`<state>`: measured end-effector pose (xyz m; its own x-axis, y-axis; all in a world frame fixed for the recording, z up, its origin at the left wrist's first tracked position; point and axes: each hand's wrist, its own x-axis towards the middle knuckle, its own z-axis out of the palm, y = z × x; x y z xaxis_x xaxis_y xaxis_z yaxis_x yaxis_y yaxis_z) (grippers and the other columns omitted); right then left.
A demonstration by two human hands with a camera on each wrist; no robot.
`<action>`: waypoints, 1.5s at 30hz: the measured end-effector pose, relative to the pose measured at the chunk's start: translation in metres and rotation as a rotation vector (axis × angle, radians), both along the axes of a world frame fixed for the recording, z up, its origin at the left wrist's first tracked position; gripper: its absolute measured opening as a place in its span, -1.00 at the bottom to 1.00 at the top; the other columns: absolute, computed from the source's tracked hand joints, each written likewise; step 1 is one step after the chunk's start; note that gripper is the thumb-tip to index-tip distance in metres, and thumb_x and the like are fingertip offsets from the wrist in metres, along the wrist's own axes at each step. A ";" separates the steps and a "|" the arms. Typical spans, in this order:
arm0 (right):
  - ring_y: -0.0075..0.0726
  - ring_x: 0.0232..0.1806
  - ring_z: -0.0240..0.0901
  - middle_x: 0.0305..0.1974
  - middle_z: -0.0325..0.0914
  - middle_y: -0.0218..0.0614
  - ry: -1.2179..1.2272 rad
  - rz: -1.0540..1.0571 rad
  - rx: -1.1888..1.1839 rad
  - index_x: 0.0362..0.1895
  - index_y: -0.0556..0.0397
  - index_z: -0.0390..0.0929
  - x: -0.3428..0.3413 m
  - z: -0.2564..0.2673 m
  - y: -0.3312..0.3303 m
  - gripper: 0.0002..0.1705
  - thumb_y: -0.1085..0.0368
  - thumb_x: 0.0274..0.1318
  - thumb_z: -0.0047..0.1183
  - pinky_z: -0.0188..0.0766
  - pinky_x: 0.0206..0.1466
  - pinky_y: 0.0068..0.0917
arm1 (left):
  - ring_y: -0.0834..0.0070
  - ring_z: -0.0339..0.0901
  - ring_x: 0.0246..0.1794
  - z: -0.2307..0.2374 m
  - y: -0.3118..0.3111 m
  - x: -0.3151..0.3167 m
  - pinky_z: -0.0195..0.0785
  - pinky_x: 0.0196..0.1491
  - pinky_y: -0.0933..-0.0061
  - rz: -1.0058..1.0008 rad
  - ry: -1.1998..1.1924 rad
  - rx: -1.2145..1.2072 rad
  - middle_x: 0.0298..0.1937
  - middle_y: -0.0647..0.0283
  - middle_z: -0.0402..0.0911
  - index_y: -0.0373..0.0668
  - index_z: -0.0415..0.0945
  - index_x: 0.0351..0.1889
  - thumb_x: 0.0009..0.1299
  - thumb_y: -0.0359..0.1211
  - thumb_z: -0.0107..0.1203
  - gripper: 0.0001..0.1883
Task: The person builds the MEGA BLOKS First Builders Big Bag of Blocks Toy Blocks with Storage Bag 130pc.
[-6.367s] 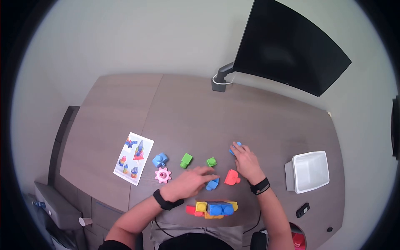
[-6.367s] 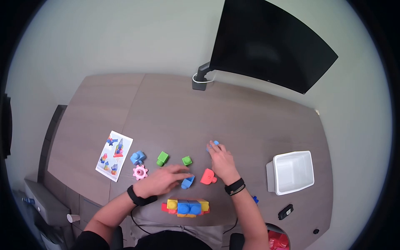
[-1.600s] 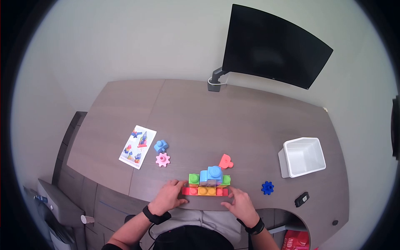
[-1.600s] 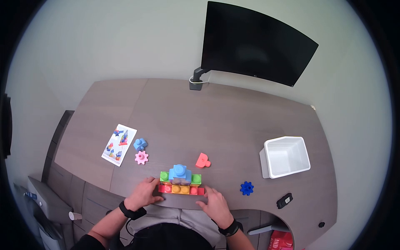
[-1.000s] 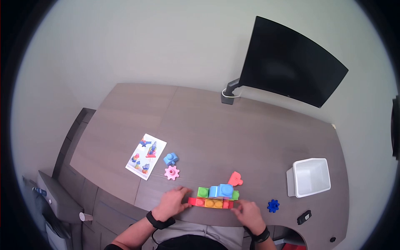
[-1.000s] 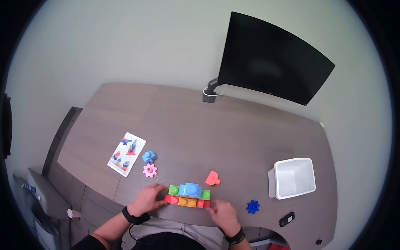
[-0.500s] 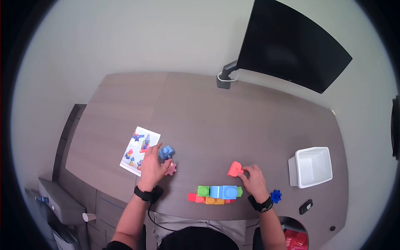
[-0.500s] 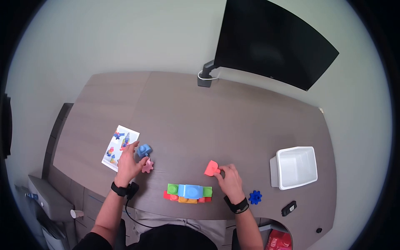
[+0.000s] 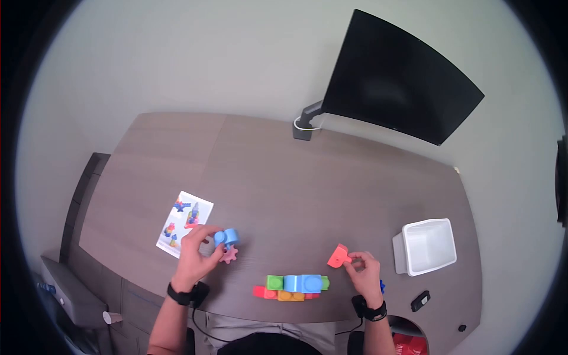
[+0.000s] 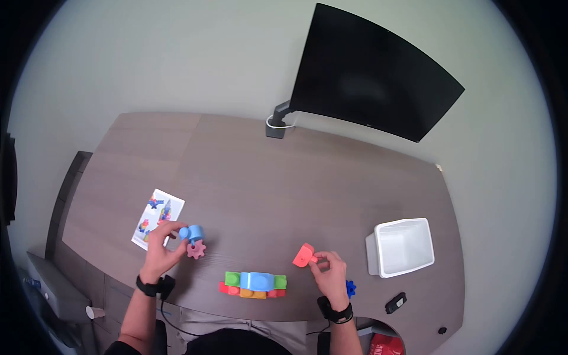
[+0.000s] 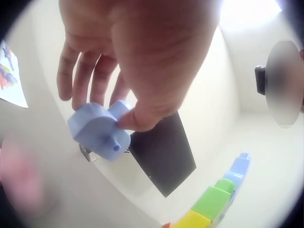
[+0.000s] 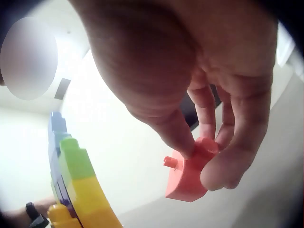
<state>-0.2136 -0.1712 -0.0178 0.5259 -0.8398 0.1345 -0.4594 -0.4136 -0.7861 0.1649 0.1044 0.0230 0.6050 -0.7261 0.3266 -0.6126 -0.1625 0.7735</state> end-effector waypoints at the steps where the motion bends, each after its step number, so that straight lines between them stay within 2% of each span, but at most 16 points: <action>1: -0.42 -0.21 0.86 0.06 0.78 -0.18 -0.044 -0.034 0.085 0.04 0.25 0.84 -0.004 0.016 0.004 -0.72 0.47 0.28 0.56 0.74 -0.26 -0.48 | 0.19 0.82 -0.02 0.009 0.006 -0.006 0.64 -0.01 0.21 -0.039 0.012 0.027 0.04 0.13 0.88 -0.21 0.81 0.09 0.35 -0.43 0.48 -0.67; 3: -0.36 -0.12 0.89 0.15 0.70 -0.15 -0.142 -0.107 0.259 0.04 0.26 0.83 -0.012 0.045 0.022 -0.71 0.55 0.25 0.55 0.82 -0.20 -0.52 | 0.25 0.81 0.00 0.006 0.012 -0.016 0.65 0.03 0.26 -0.098 0.013 0.025 0.07 0.16 0.85 -0.18 0.84 0.08 0.31 -0.44 0.49 -0.65; 6: -0.35 -0.04 0.86 0.17 0.65 -0.20 -0.256 -0.072 0.187 0.05 0.20 0.85 -0.030 0.060 0.049 -0.67 0.61 0.21 0.54 0.90 -0.11 -0.54 | 0.25 0.81 0.03 0.012 0.025 -0.039 0.66 0.08 0.28 -0.218 0.010 0.020 0.09 0.16 0.81 -0.14 0.86 0.12 0.30 -0.42 0.51 -0.61; 9: -0.36 0.02 0.83 0.14 0.67 -0.22 -0.166 0.148 0.127 0.14 0.09 0.87 -0.050 0.079 0.073 -0.63 0.56 0.26 0.53 0.88 -0.14 -0.50 | 0.28 0.78 0.06 0.014 0.031 -0.062 0.68 0.14 0.28 -0.357 0.062 0.078 0.07 0.18 0.76 -0.13 0.90 0.09 0.26 -0.39 0.54 -0.61; 12: -0.39 -0.01 0.78 0.13 0.67 -0.24 -0.184 0.310 0.030 0.16 0.04 0.88 -0.052 0.080 0.093 -0.60 0.55 0.25 0.54 0.85 -0.15 -0.50 | 0.28 0.80 0.04 0.021 0.035 -0.091 0.70 0.17 0.26 -0.412 0.073 0.104 0.03 0.19 0.79 -0.11 0.92 0.08 0.26 -0.38 0.56 -0.61; 13: -0.39 -0.07 0.77 0.13 0.67 -0.24 -0.186 0.325 0.025 0.16 0.04 0.88 -0.049 0.078 0.100 -0.60 0.52 0.24 0.56 0.79 -0.17 -0.48 | 0.27 0.81 0.05 0.022 0.035 -0.098 0.71 0.18 0.25 -0.418 0.064 0.105 0.04 0.19 0.80 -0.09 0.92 0.10 0.27 -0.38 0.56 -0.61; 19: -0.28 -0.09 0.76 0.13 0.67 -0.24 -0.147 0.349 -0.056 0.16 0.04 0.81 -0.029 0.069 0.114 -0.61 0.46 0.27 0.55 0.74 -0.15 -0.39 | 0.24 0.84 0.08 0.025 0.030 -0.130 0.76 0.19 0.21 -0.442 0.020 0.022 0.08 0.24 0.83 -0.02 0.90 0.20 0.37 -0.36 0.56 -0.59; 22: -0.21 -0.06 0.77 0.13 0.67 -0.23 -0.126 0.358 -0.103 0.14 0.05 0.80 -0.020 0.068 0.117 -0.63 0.47 0.27 0.54 0.75 -0.14 -0.37 | 0.22 0.83 0.06 0.016 0.028 -0.138 0.77 0.15 0.20 -0.419 -0.058 0.000 0.13 0.24 0.82 0.00 0.87 0.25 0.42 -0.33 0.54 -0.58; 25: -0.13 -0.03 0.79 0.13 0.67 -0.19 -0.101 0.380 -0.103 0.13 0.06 0.79 -0.010 0.072 0.120 -0.63 0.50 0.26 0.52 0.77 -0.10 -0.31 | 0.21 0.84 0.11 0.023 0.029 -0.147 0.76 0.21 0.21 -0.368 -0.078 0.084 0.18 0.22 0.85 -0.05 0.88 0.27 0.40 -0.39 0.55 -0.55; 28: -0.05 0.00 0.79 0.13 0.67 -0.17 -0.085 0.391 -0.130 0.13 0.07 0.79 -0.007 0.070 0.120 -0.62 0.52 0.24 0.51 0.77 -0.04 -0.24 | 0.18 0.83 0.12 0.020 0.028 -0.152 0.77 0.19 0.18 -0.338 -0.101 0.098 0.24 0.20 0.84 -0.07 0.85 0.31 0.42 -0.37 0.54 -0.54; 32: 0.04 0.04 0.77 0.12 0.66 -0.14 -0.084 0.385 -0.144 0.12 0.09 0.79 -0.005 0.069 0.120 -0.62 0.54 0.23 0.50 0.75 0.04 -0.17 | 0.17 0.83 0.13 0.013 0.025 -0.157 0.76 0.19 0.16 -0.260 -0.105 0.044 0.25 0.18 0.85 -0.09 0.82 0.34 0.42 -0.39 0.55 -0.51; 44: 0.06 0.09 0.76 0.14 0.69 -0.15 -0.100 0.347 -0.168 0.12 0.11 0.77 -0.003 0.070 0.126 -0.63 0.55 0.25 0.50 0.74 0.15 -0.15 | 0.19 0.84 0.12 0.003 0.025 -0.164 0.76 0.17 0.21 -0.170 -0.121 -0.047 0.20 0.19 0.87 -0.09 0.86 0.20 0.38 -0.46 0.59 -0.59; 45: -0.01 0.07 0.77 0.14 0.71 -0.17 -0.106 0.348 -0.200 0.13 0.10 0.78 -0.003 0.068 0.125 -0.62 0.56 0.24 0.51 0.75 0.07 -0.20 | 0.20 0.83 0.12 0.001 0.026 -0.165 0.76 0.16 0.21 -0.163 -0.118 -0.063 0.19 0.20 0.87 -0.08 0.87 0.21 0.38 -0.46 0.59 -0.58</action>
<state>-0.2169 -0.0464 0.0500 0.7483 -0.5663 0.3454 -0.1864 -0.6793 -0.7098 0.0001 0.1300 0.0238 0.4362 -0.7872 0.4359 -0.7137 -0.0076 0.7004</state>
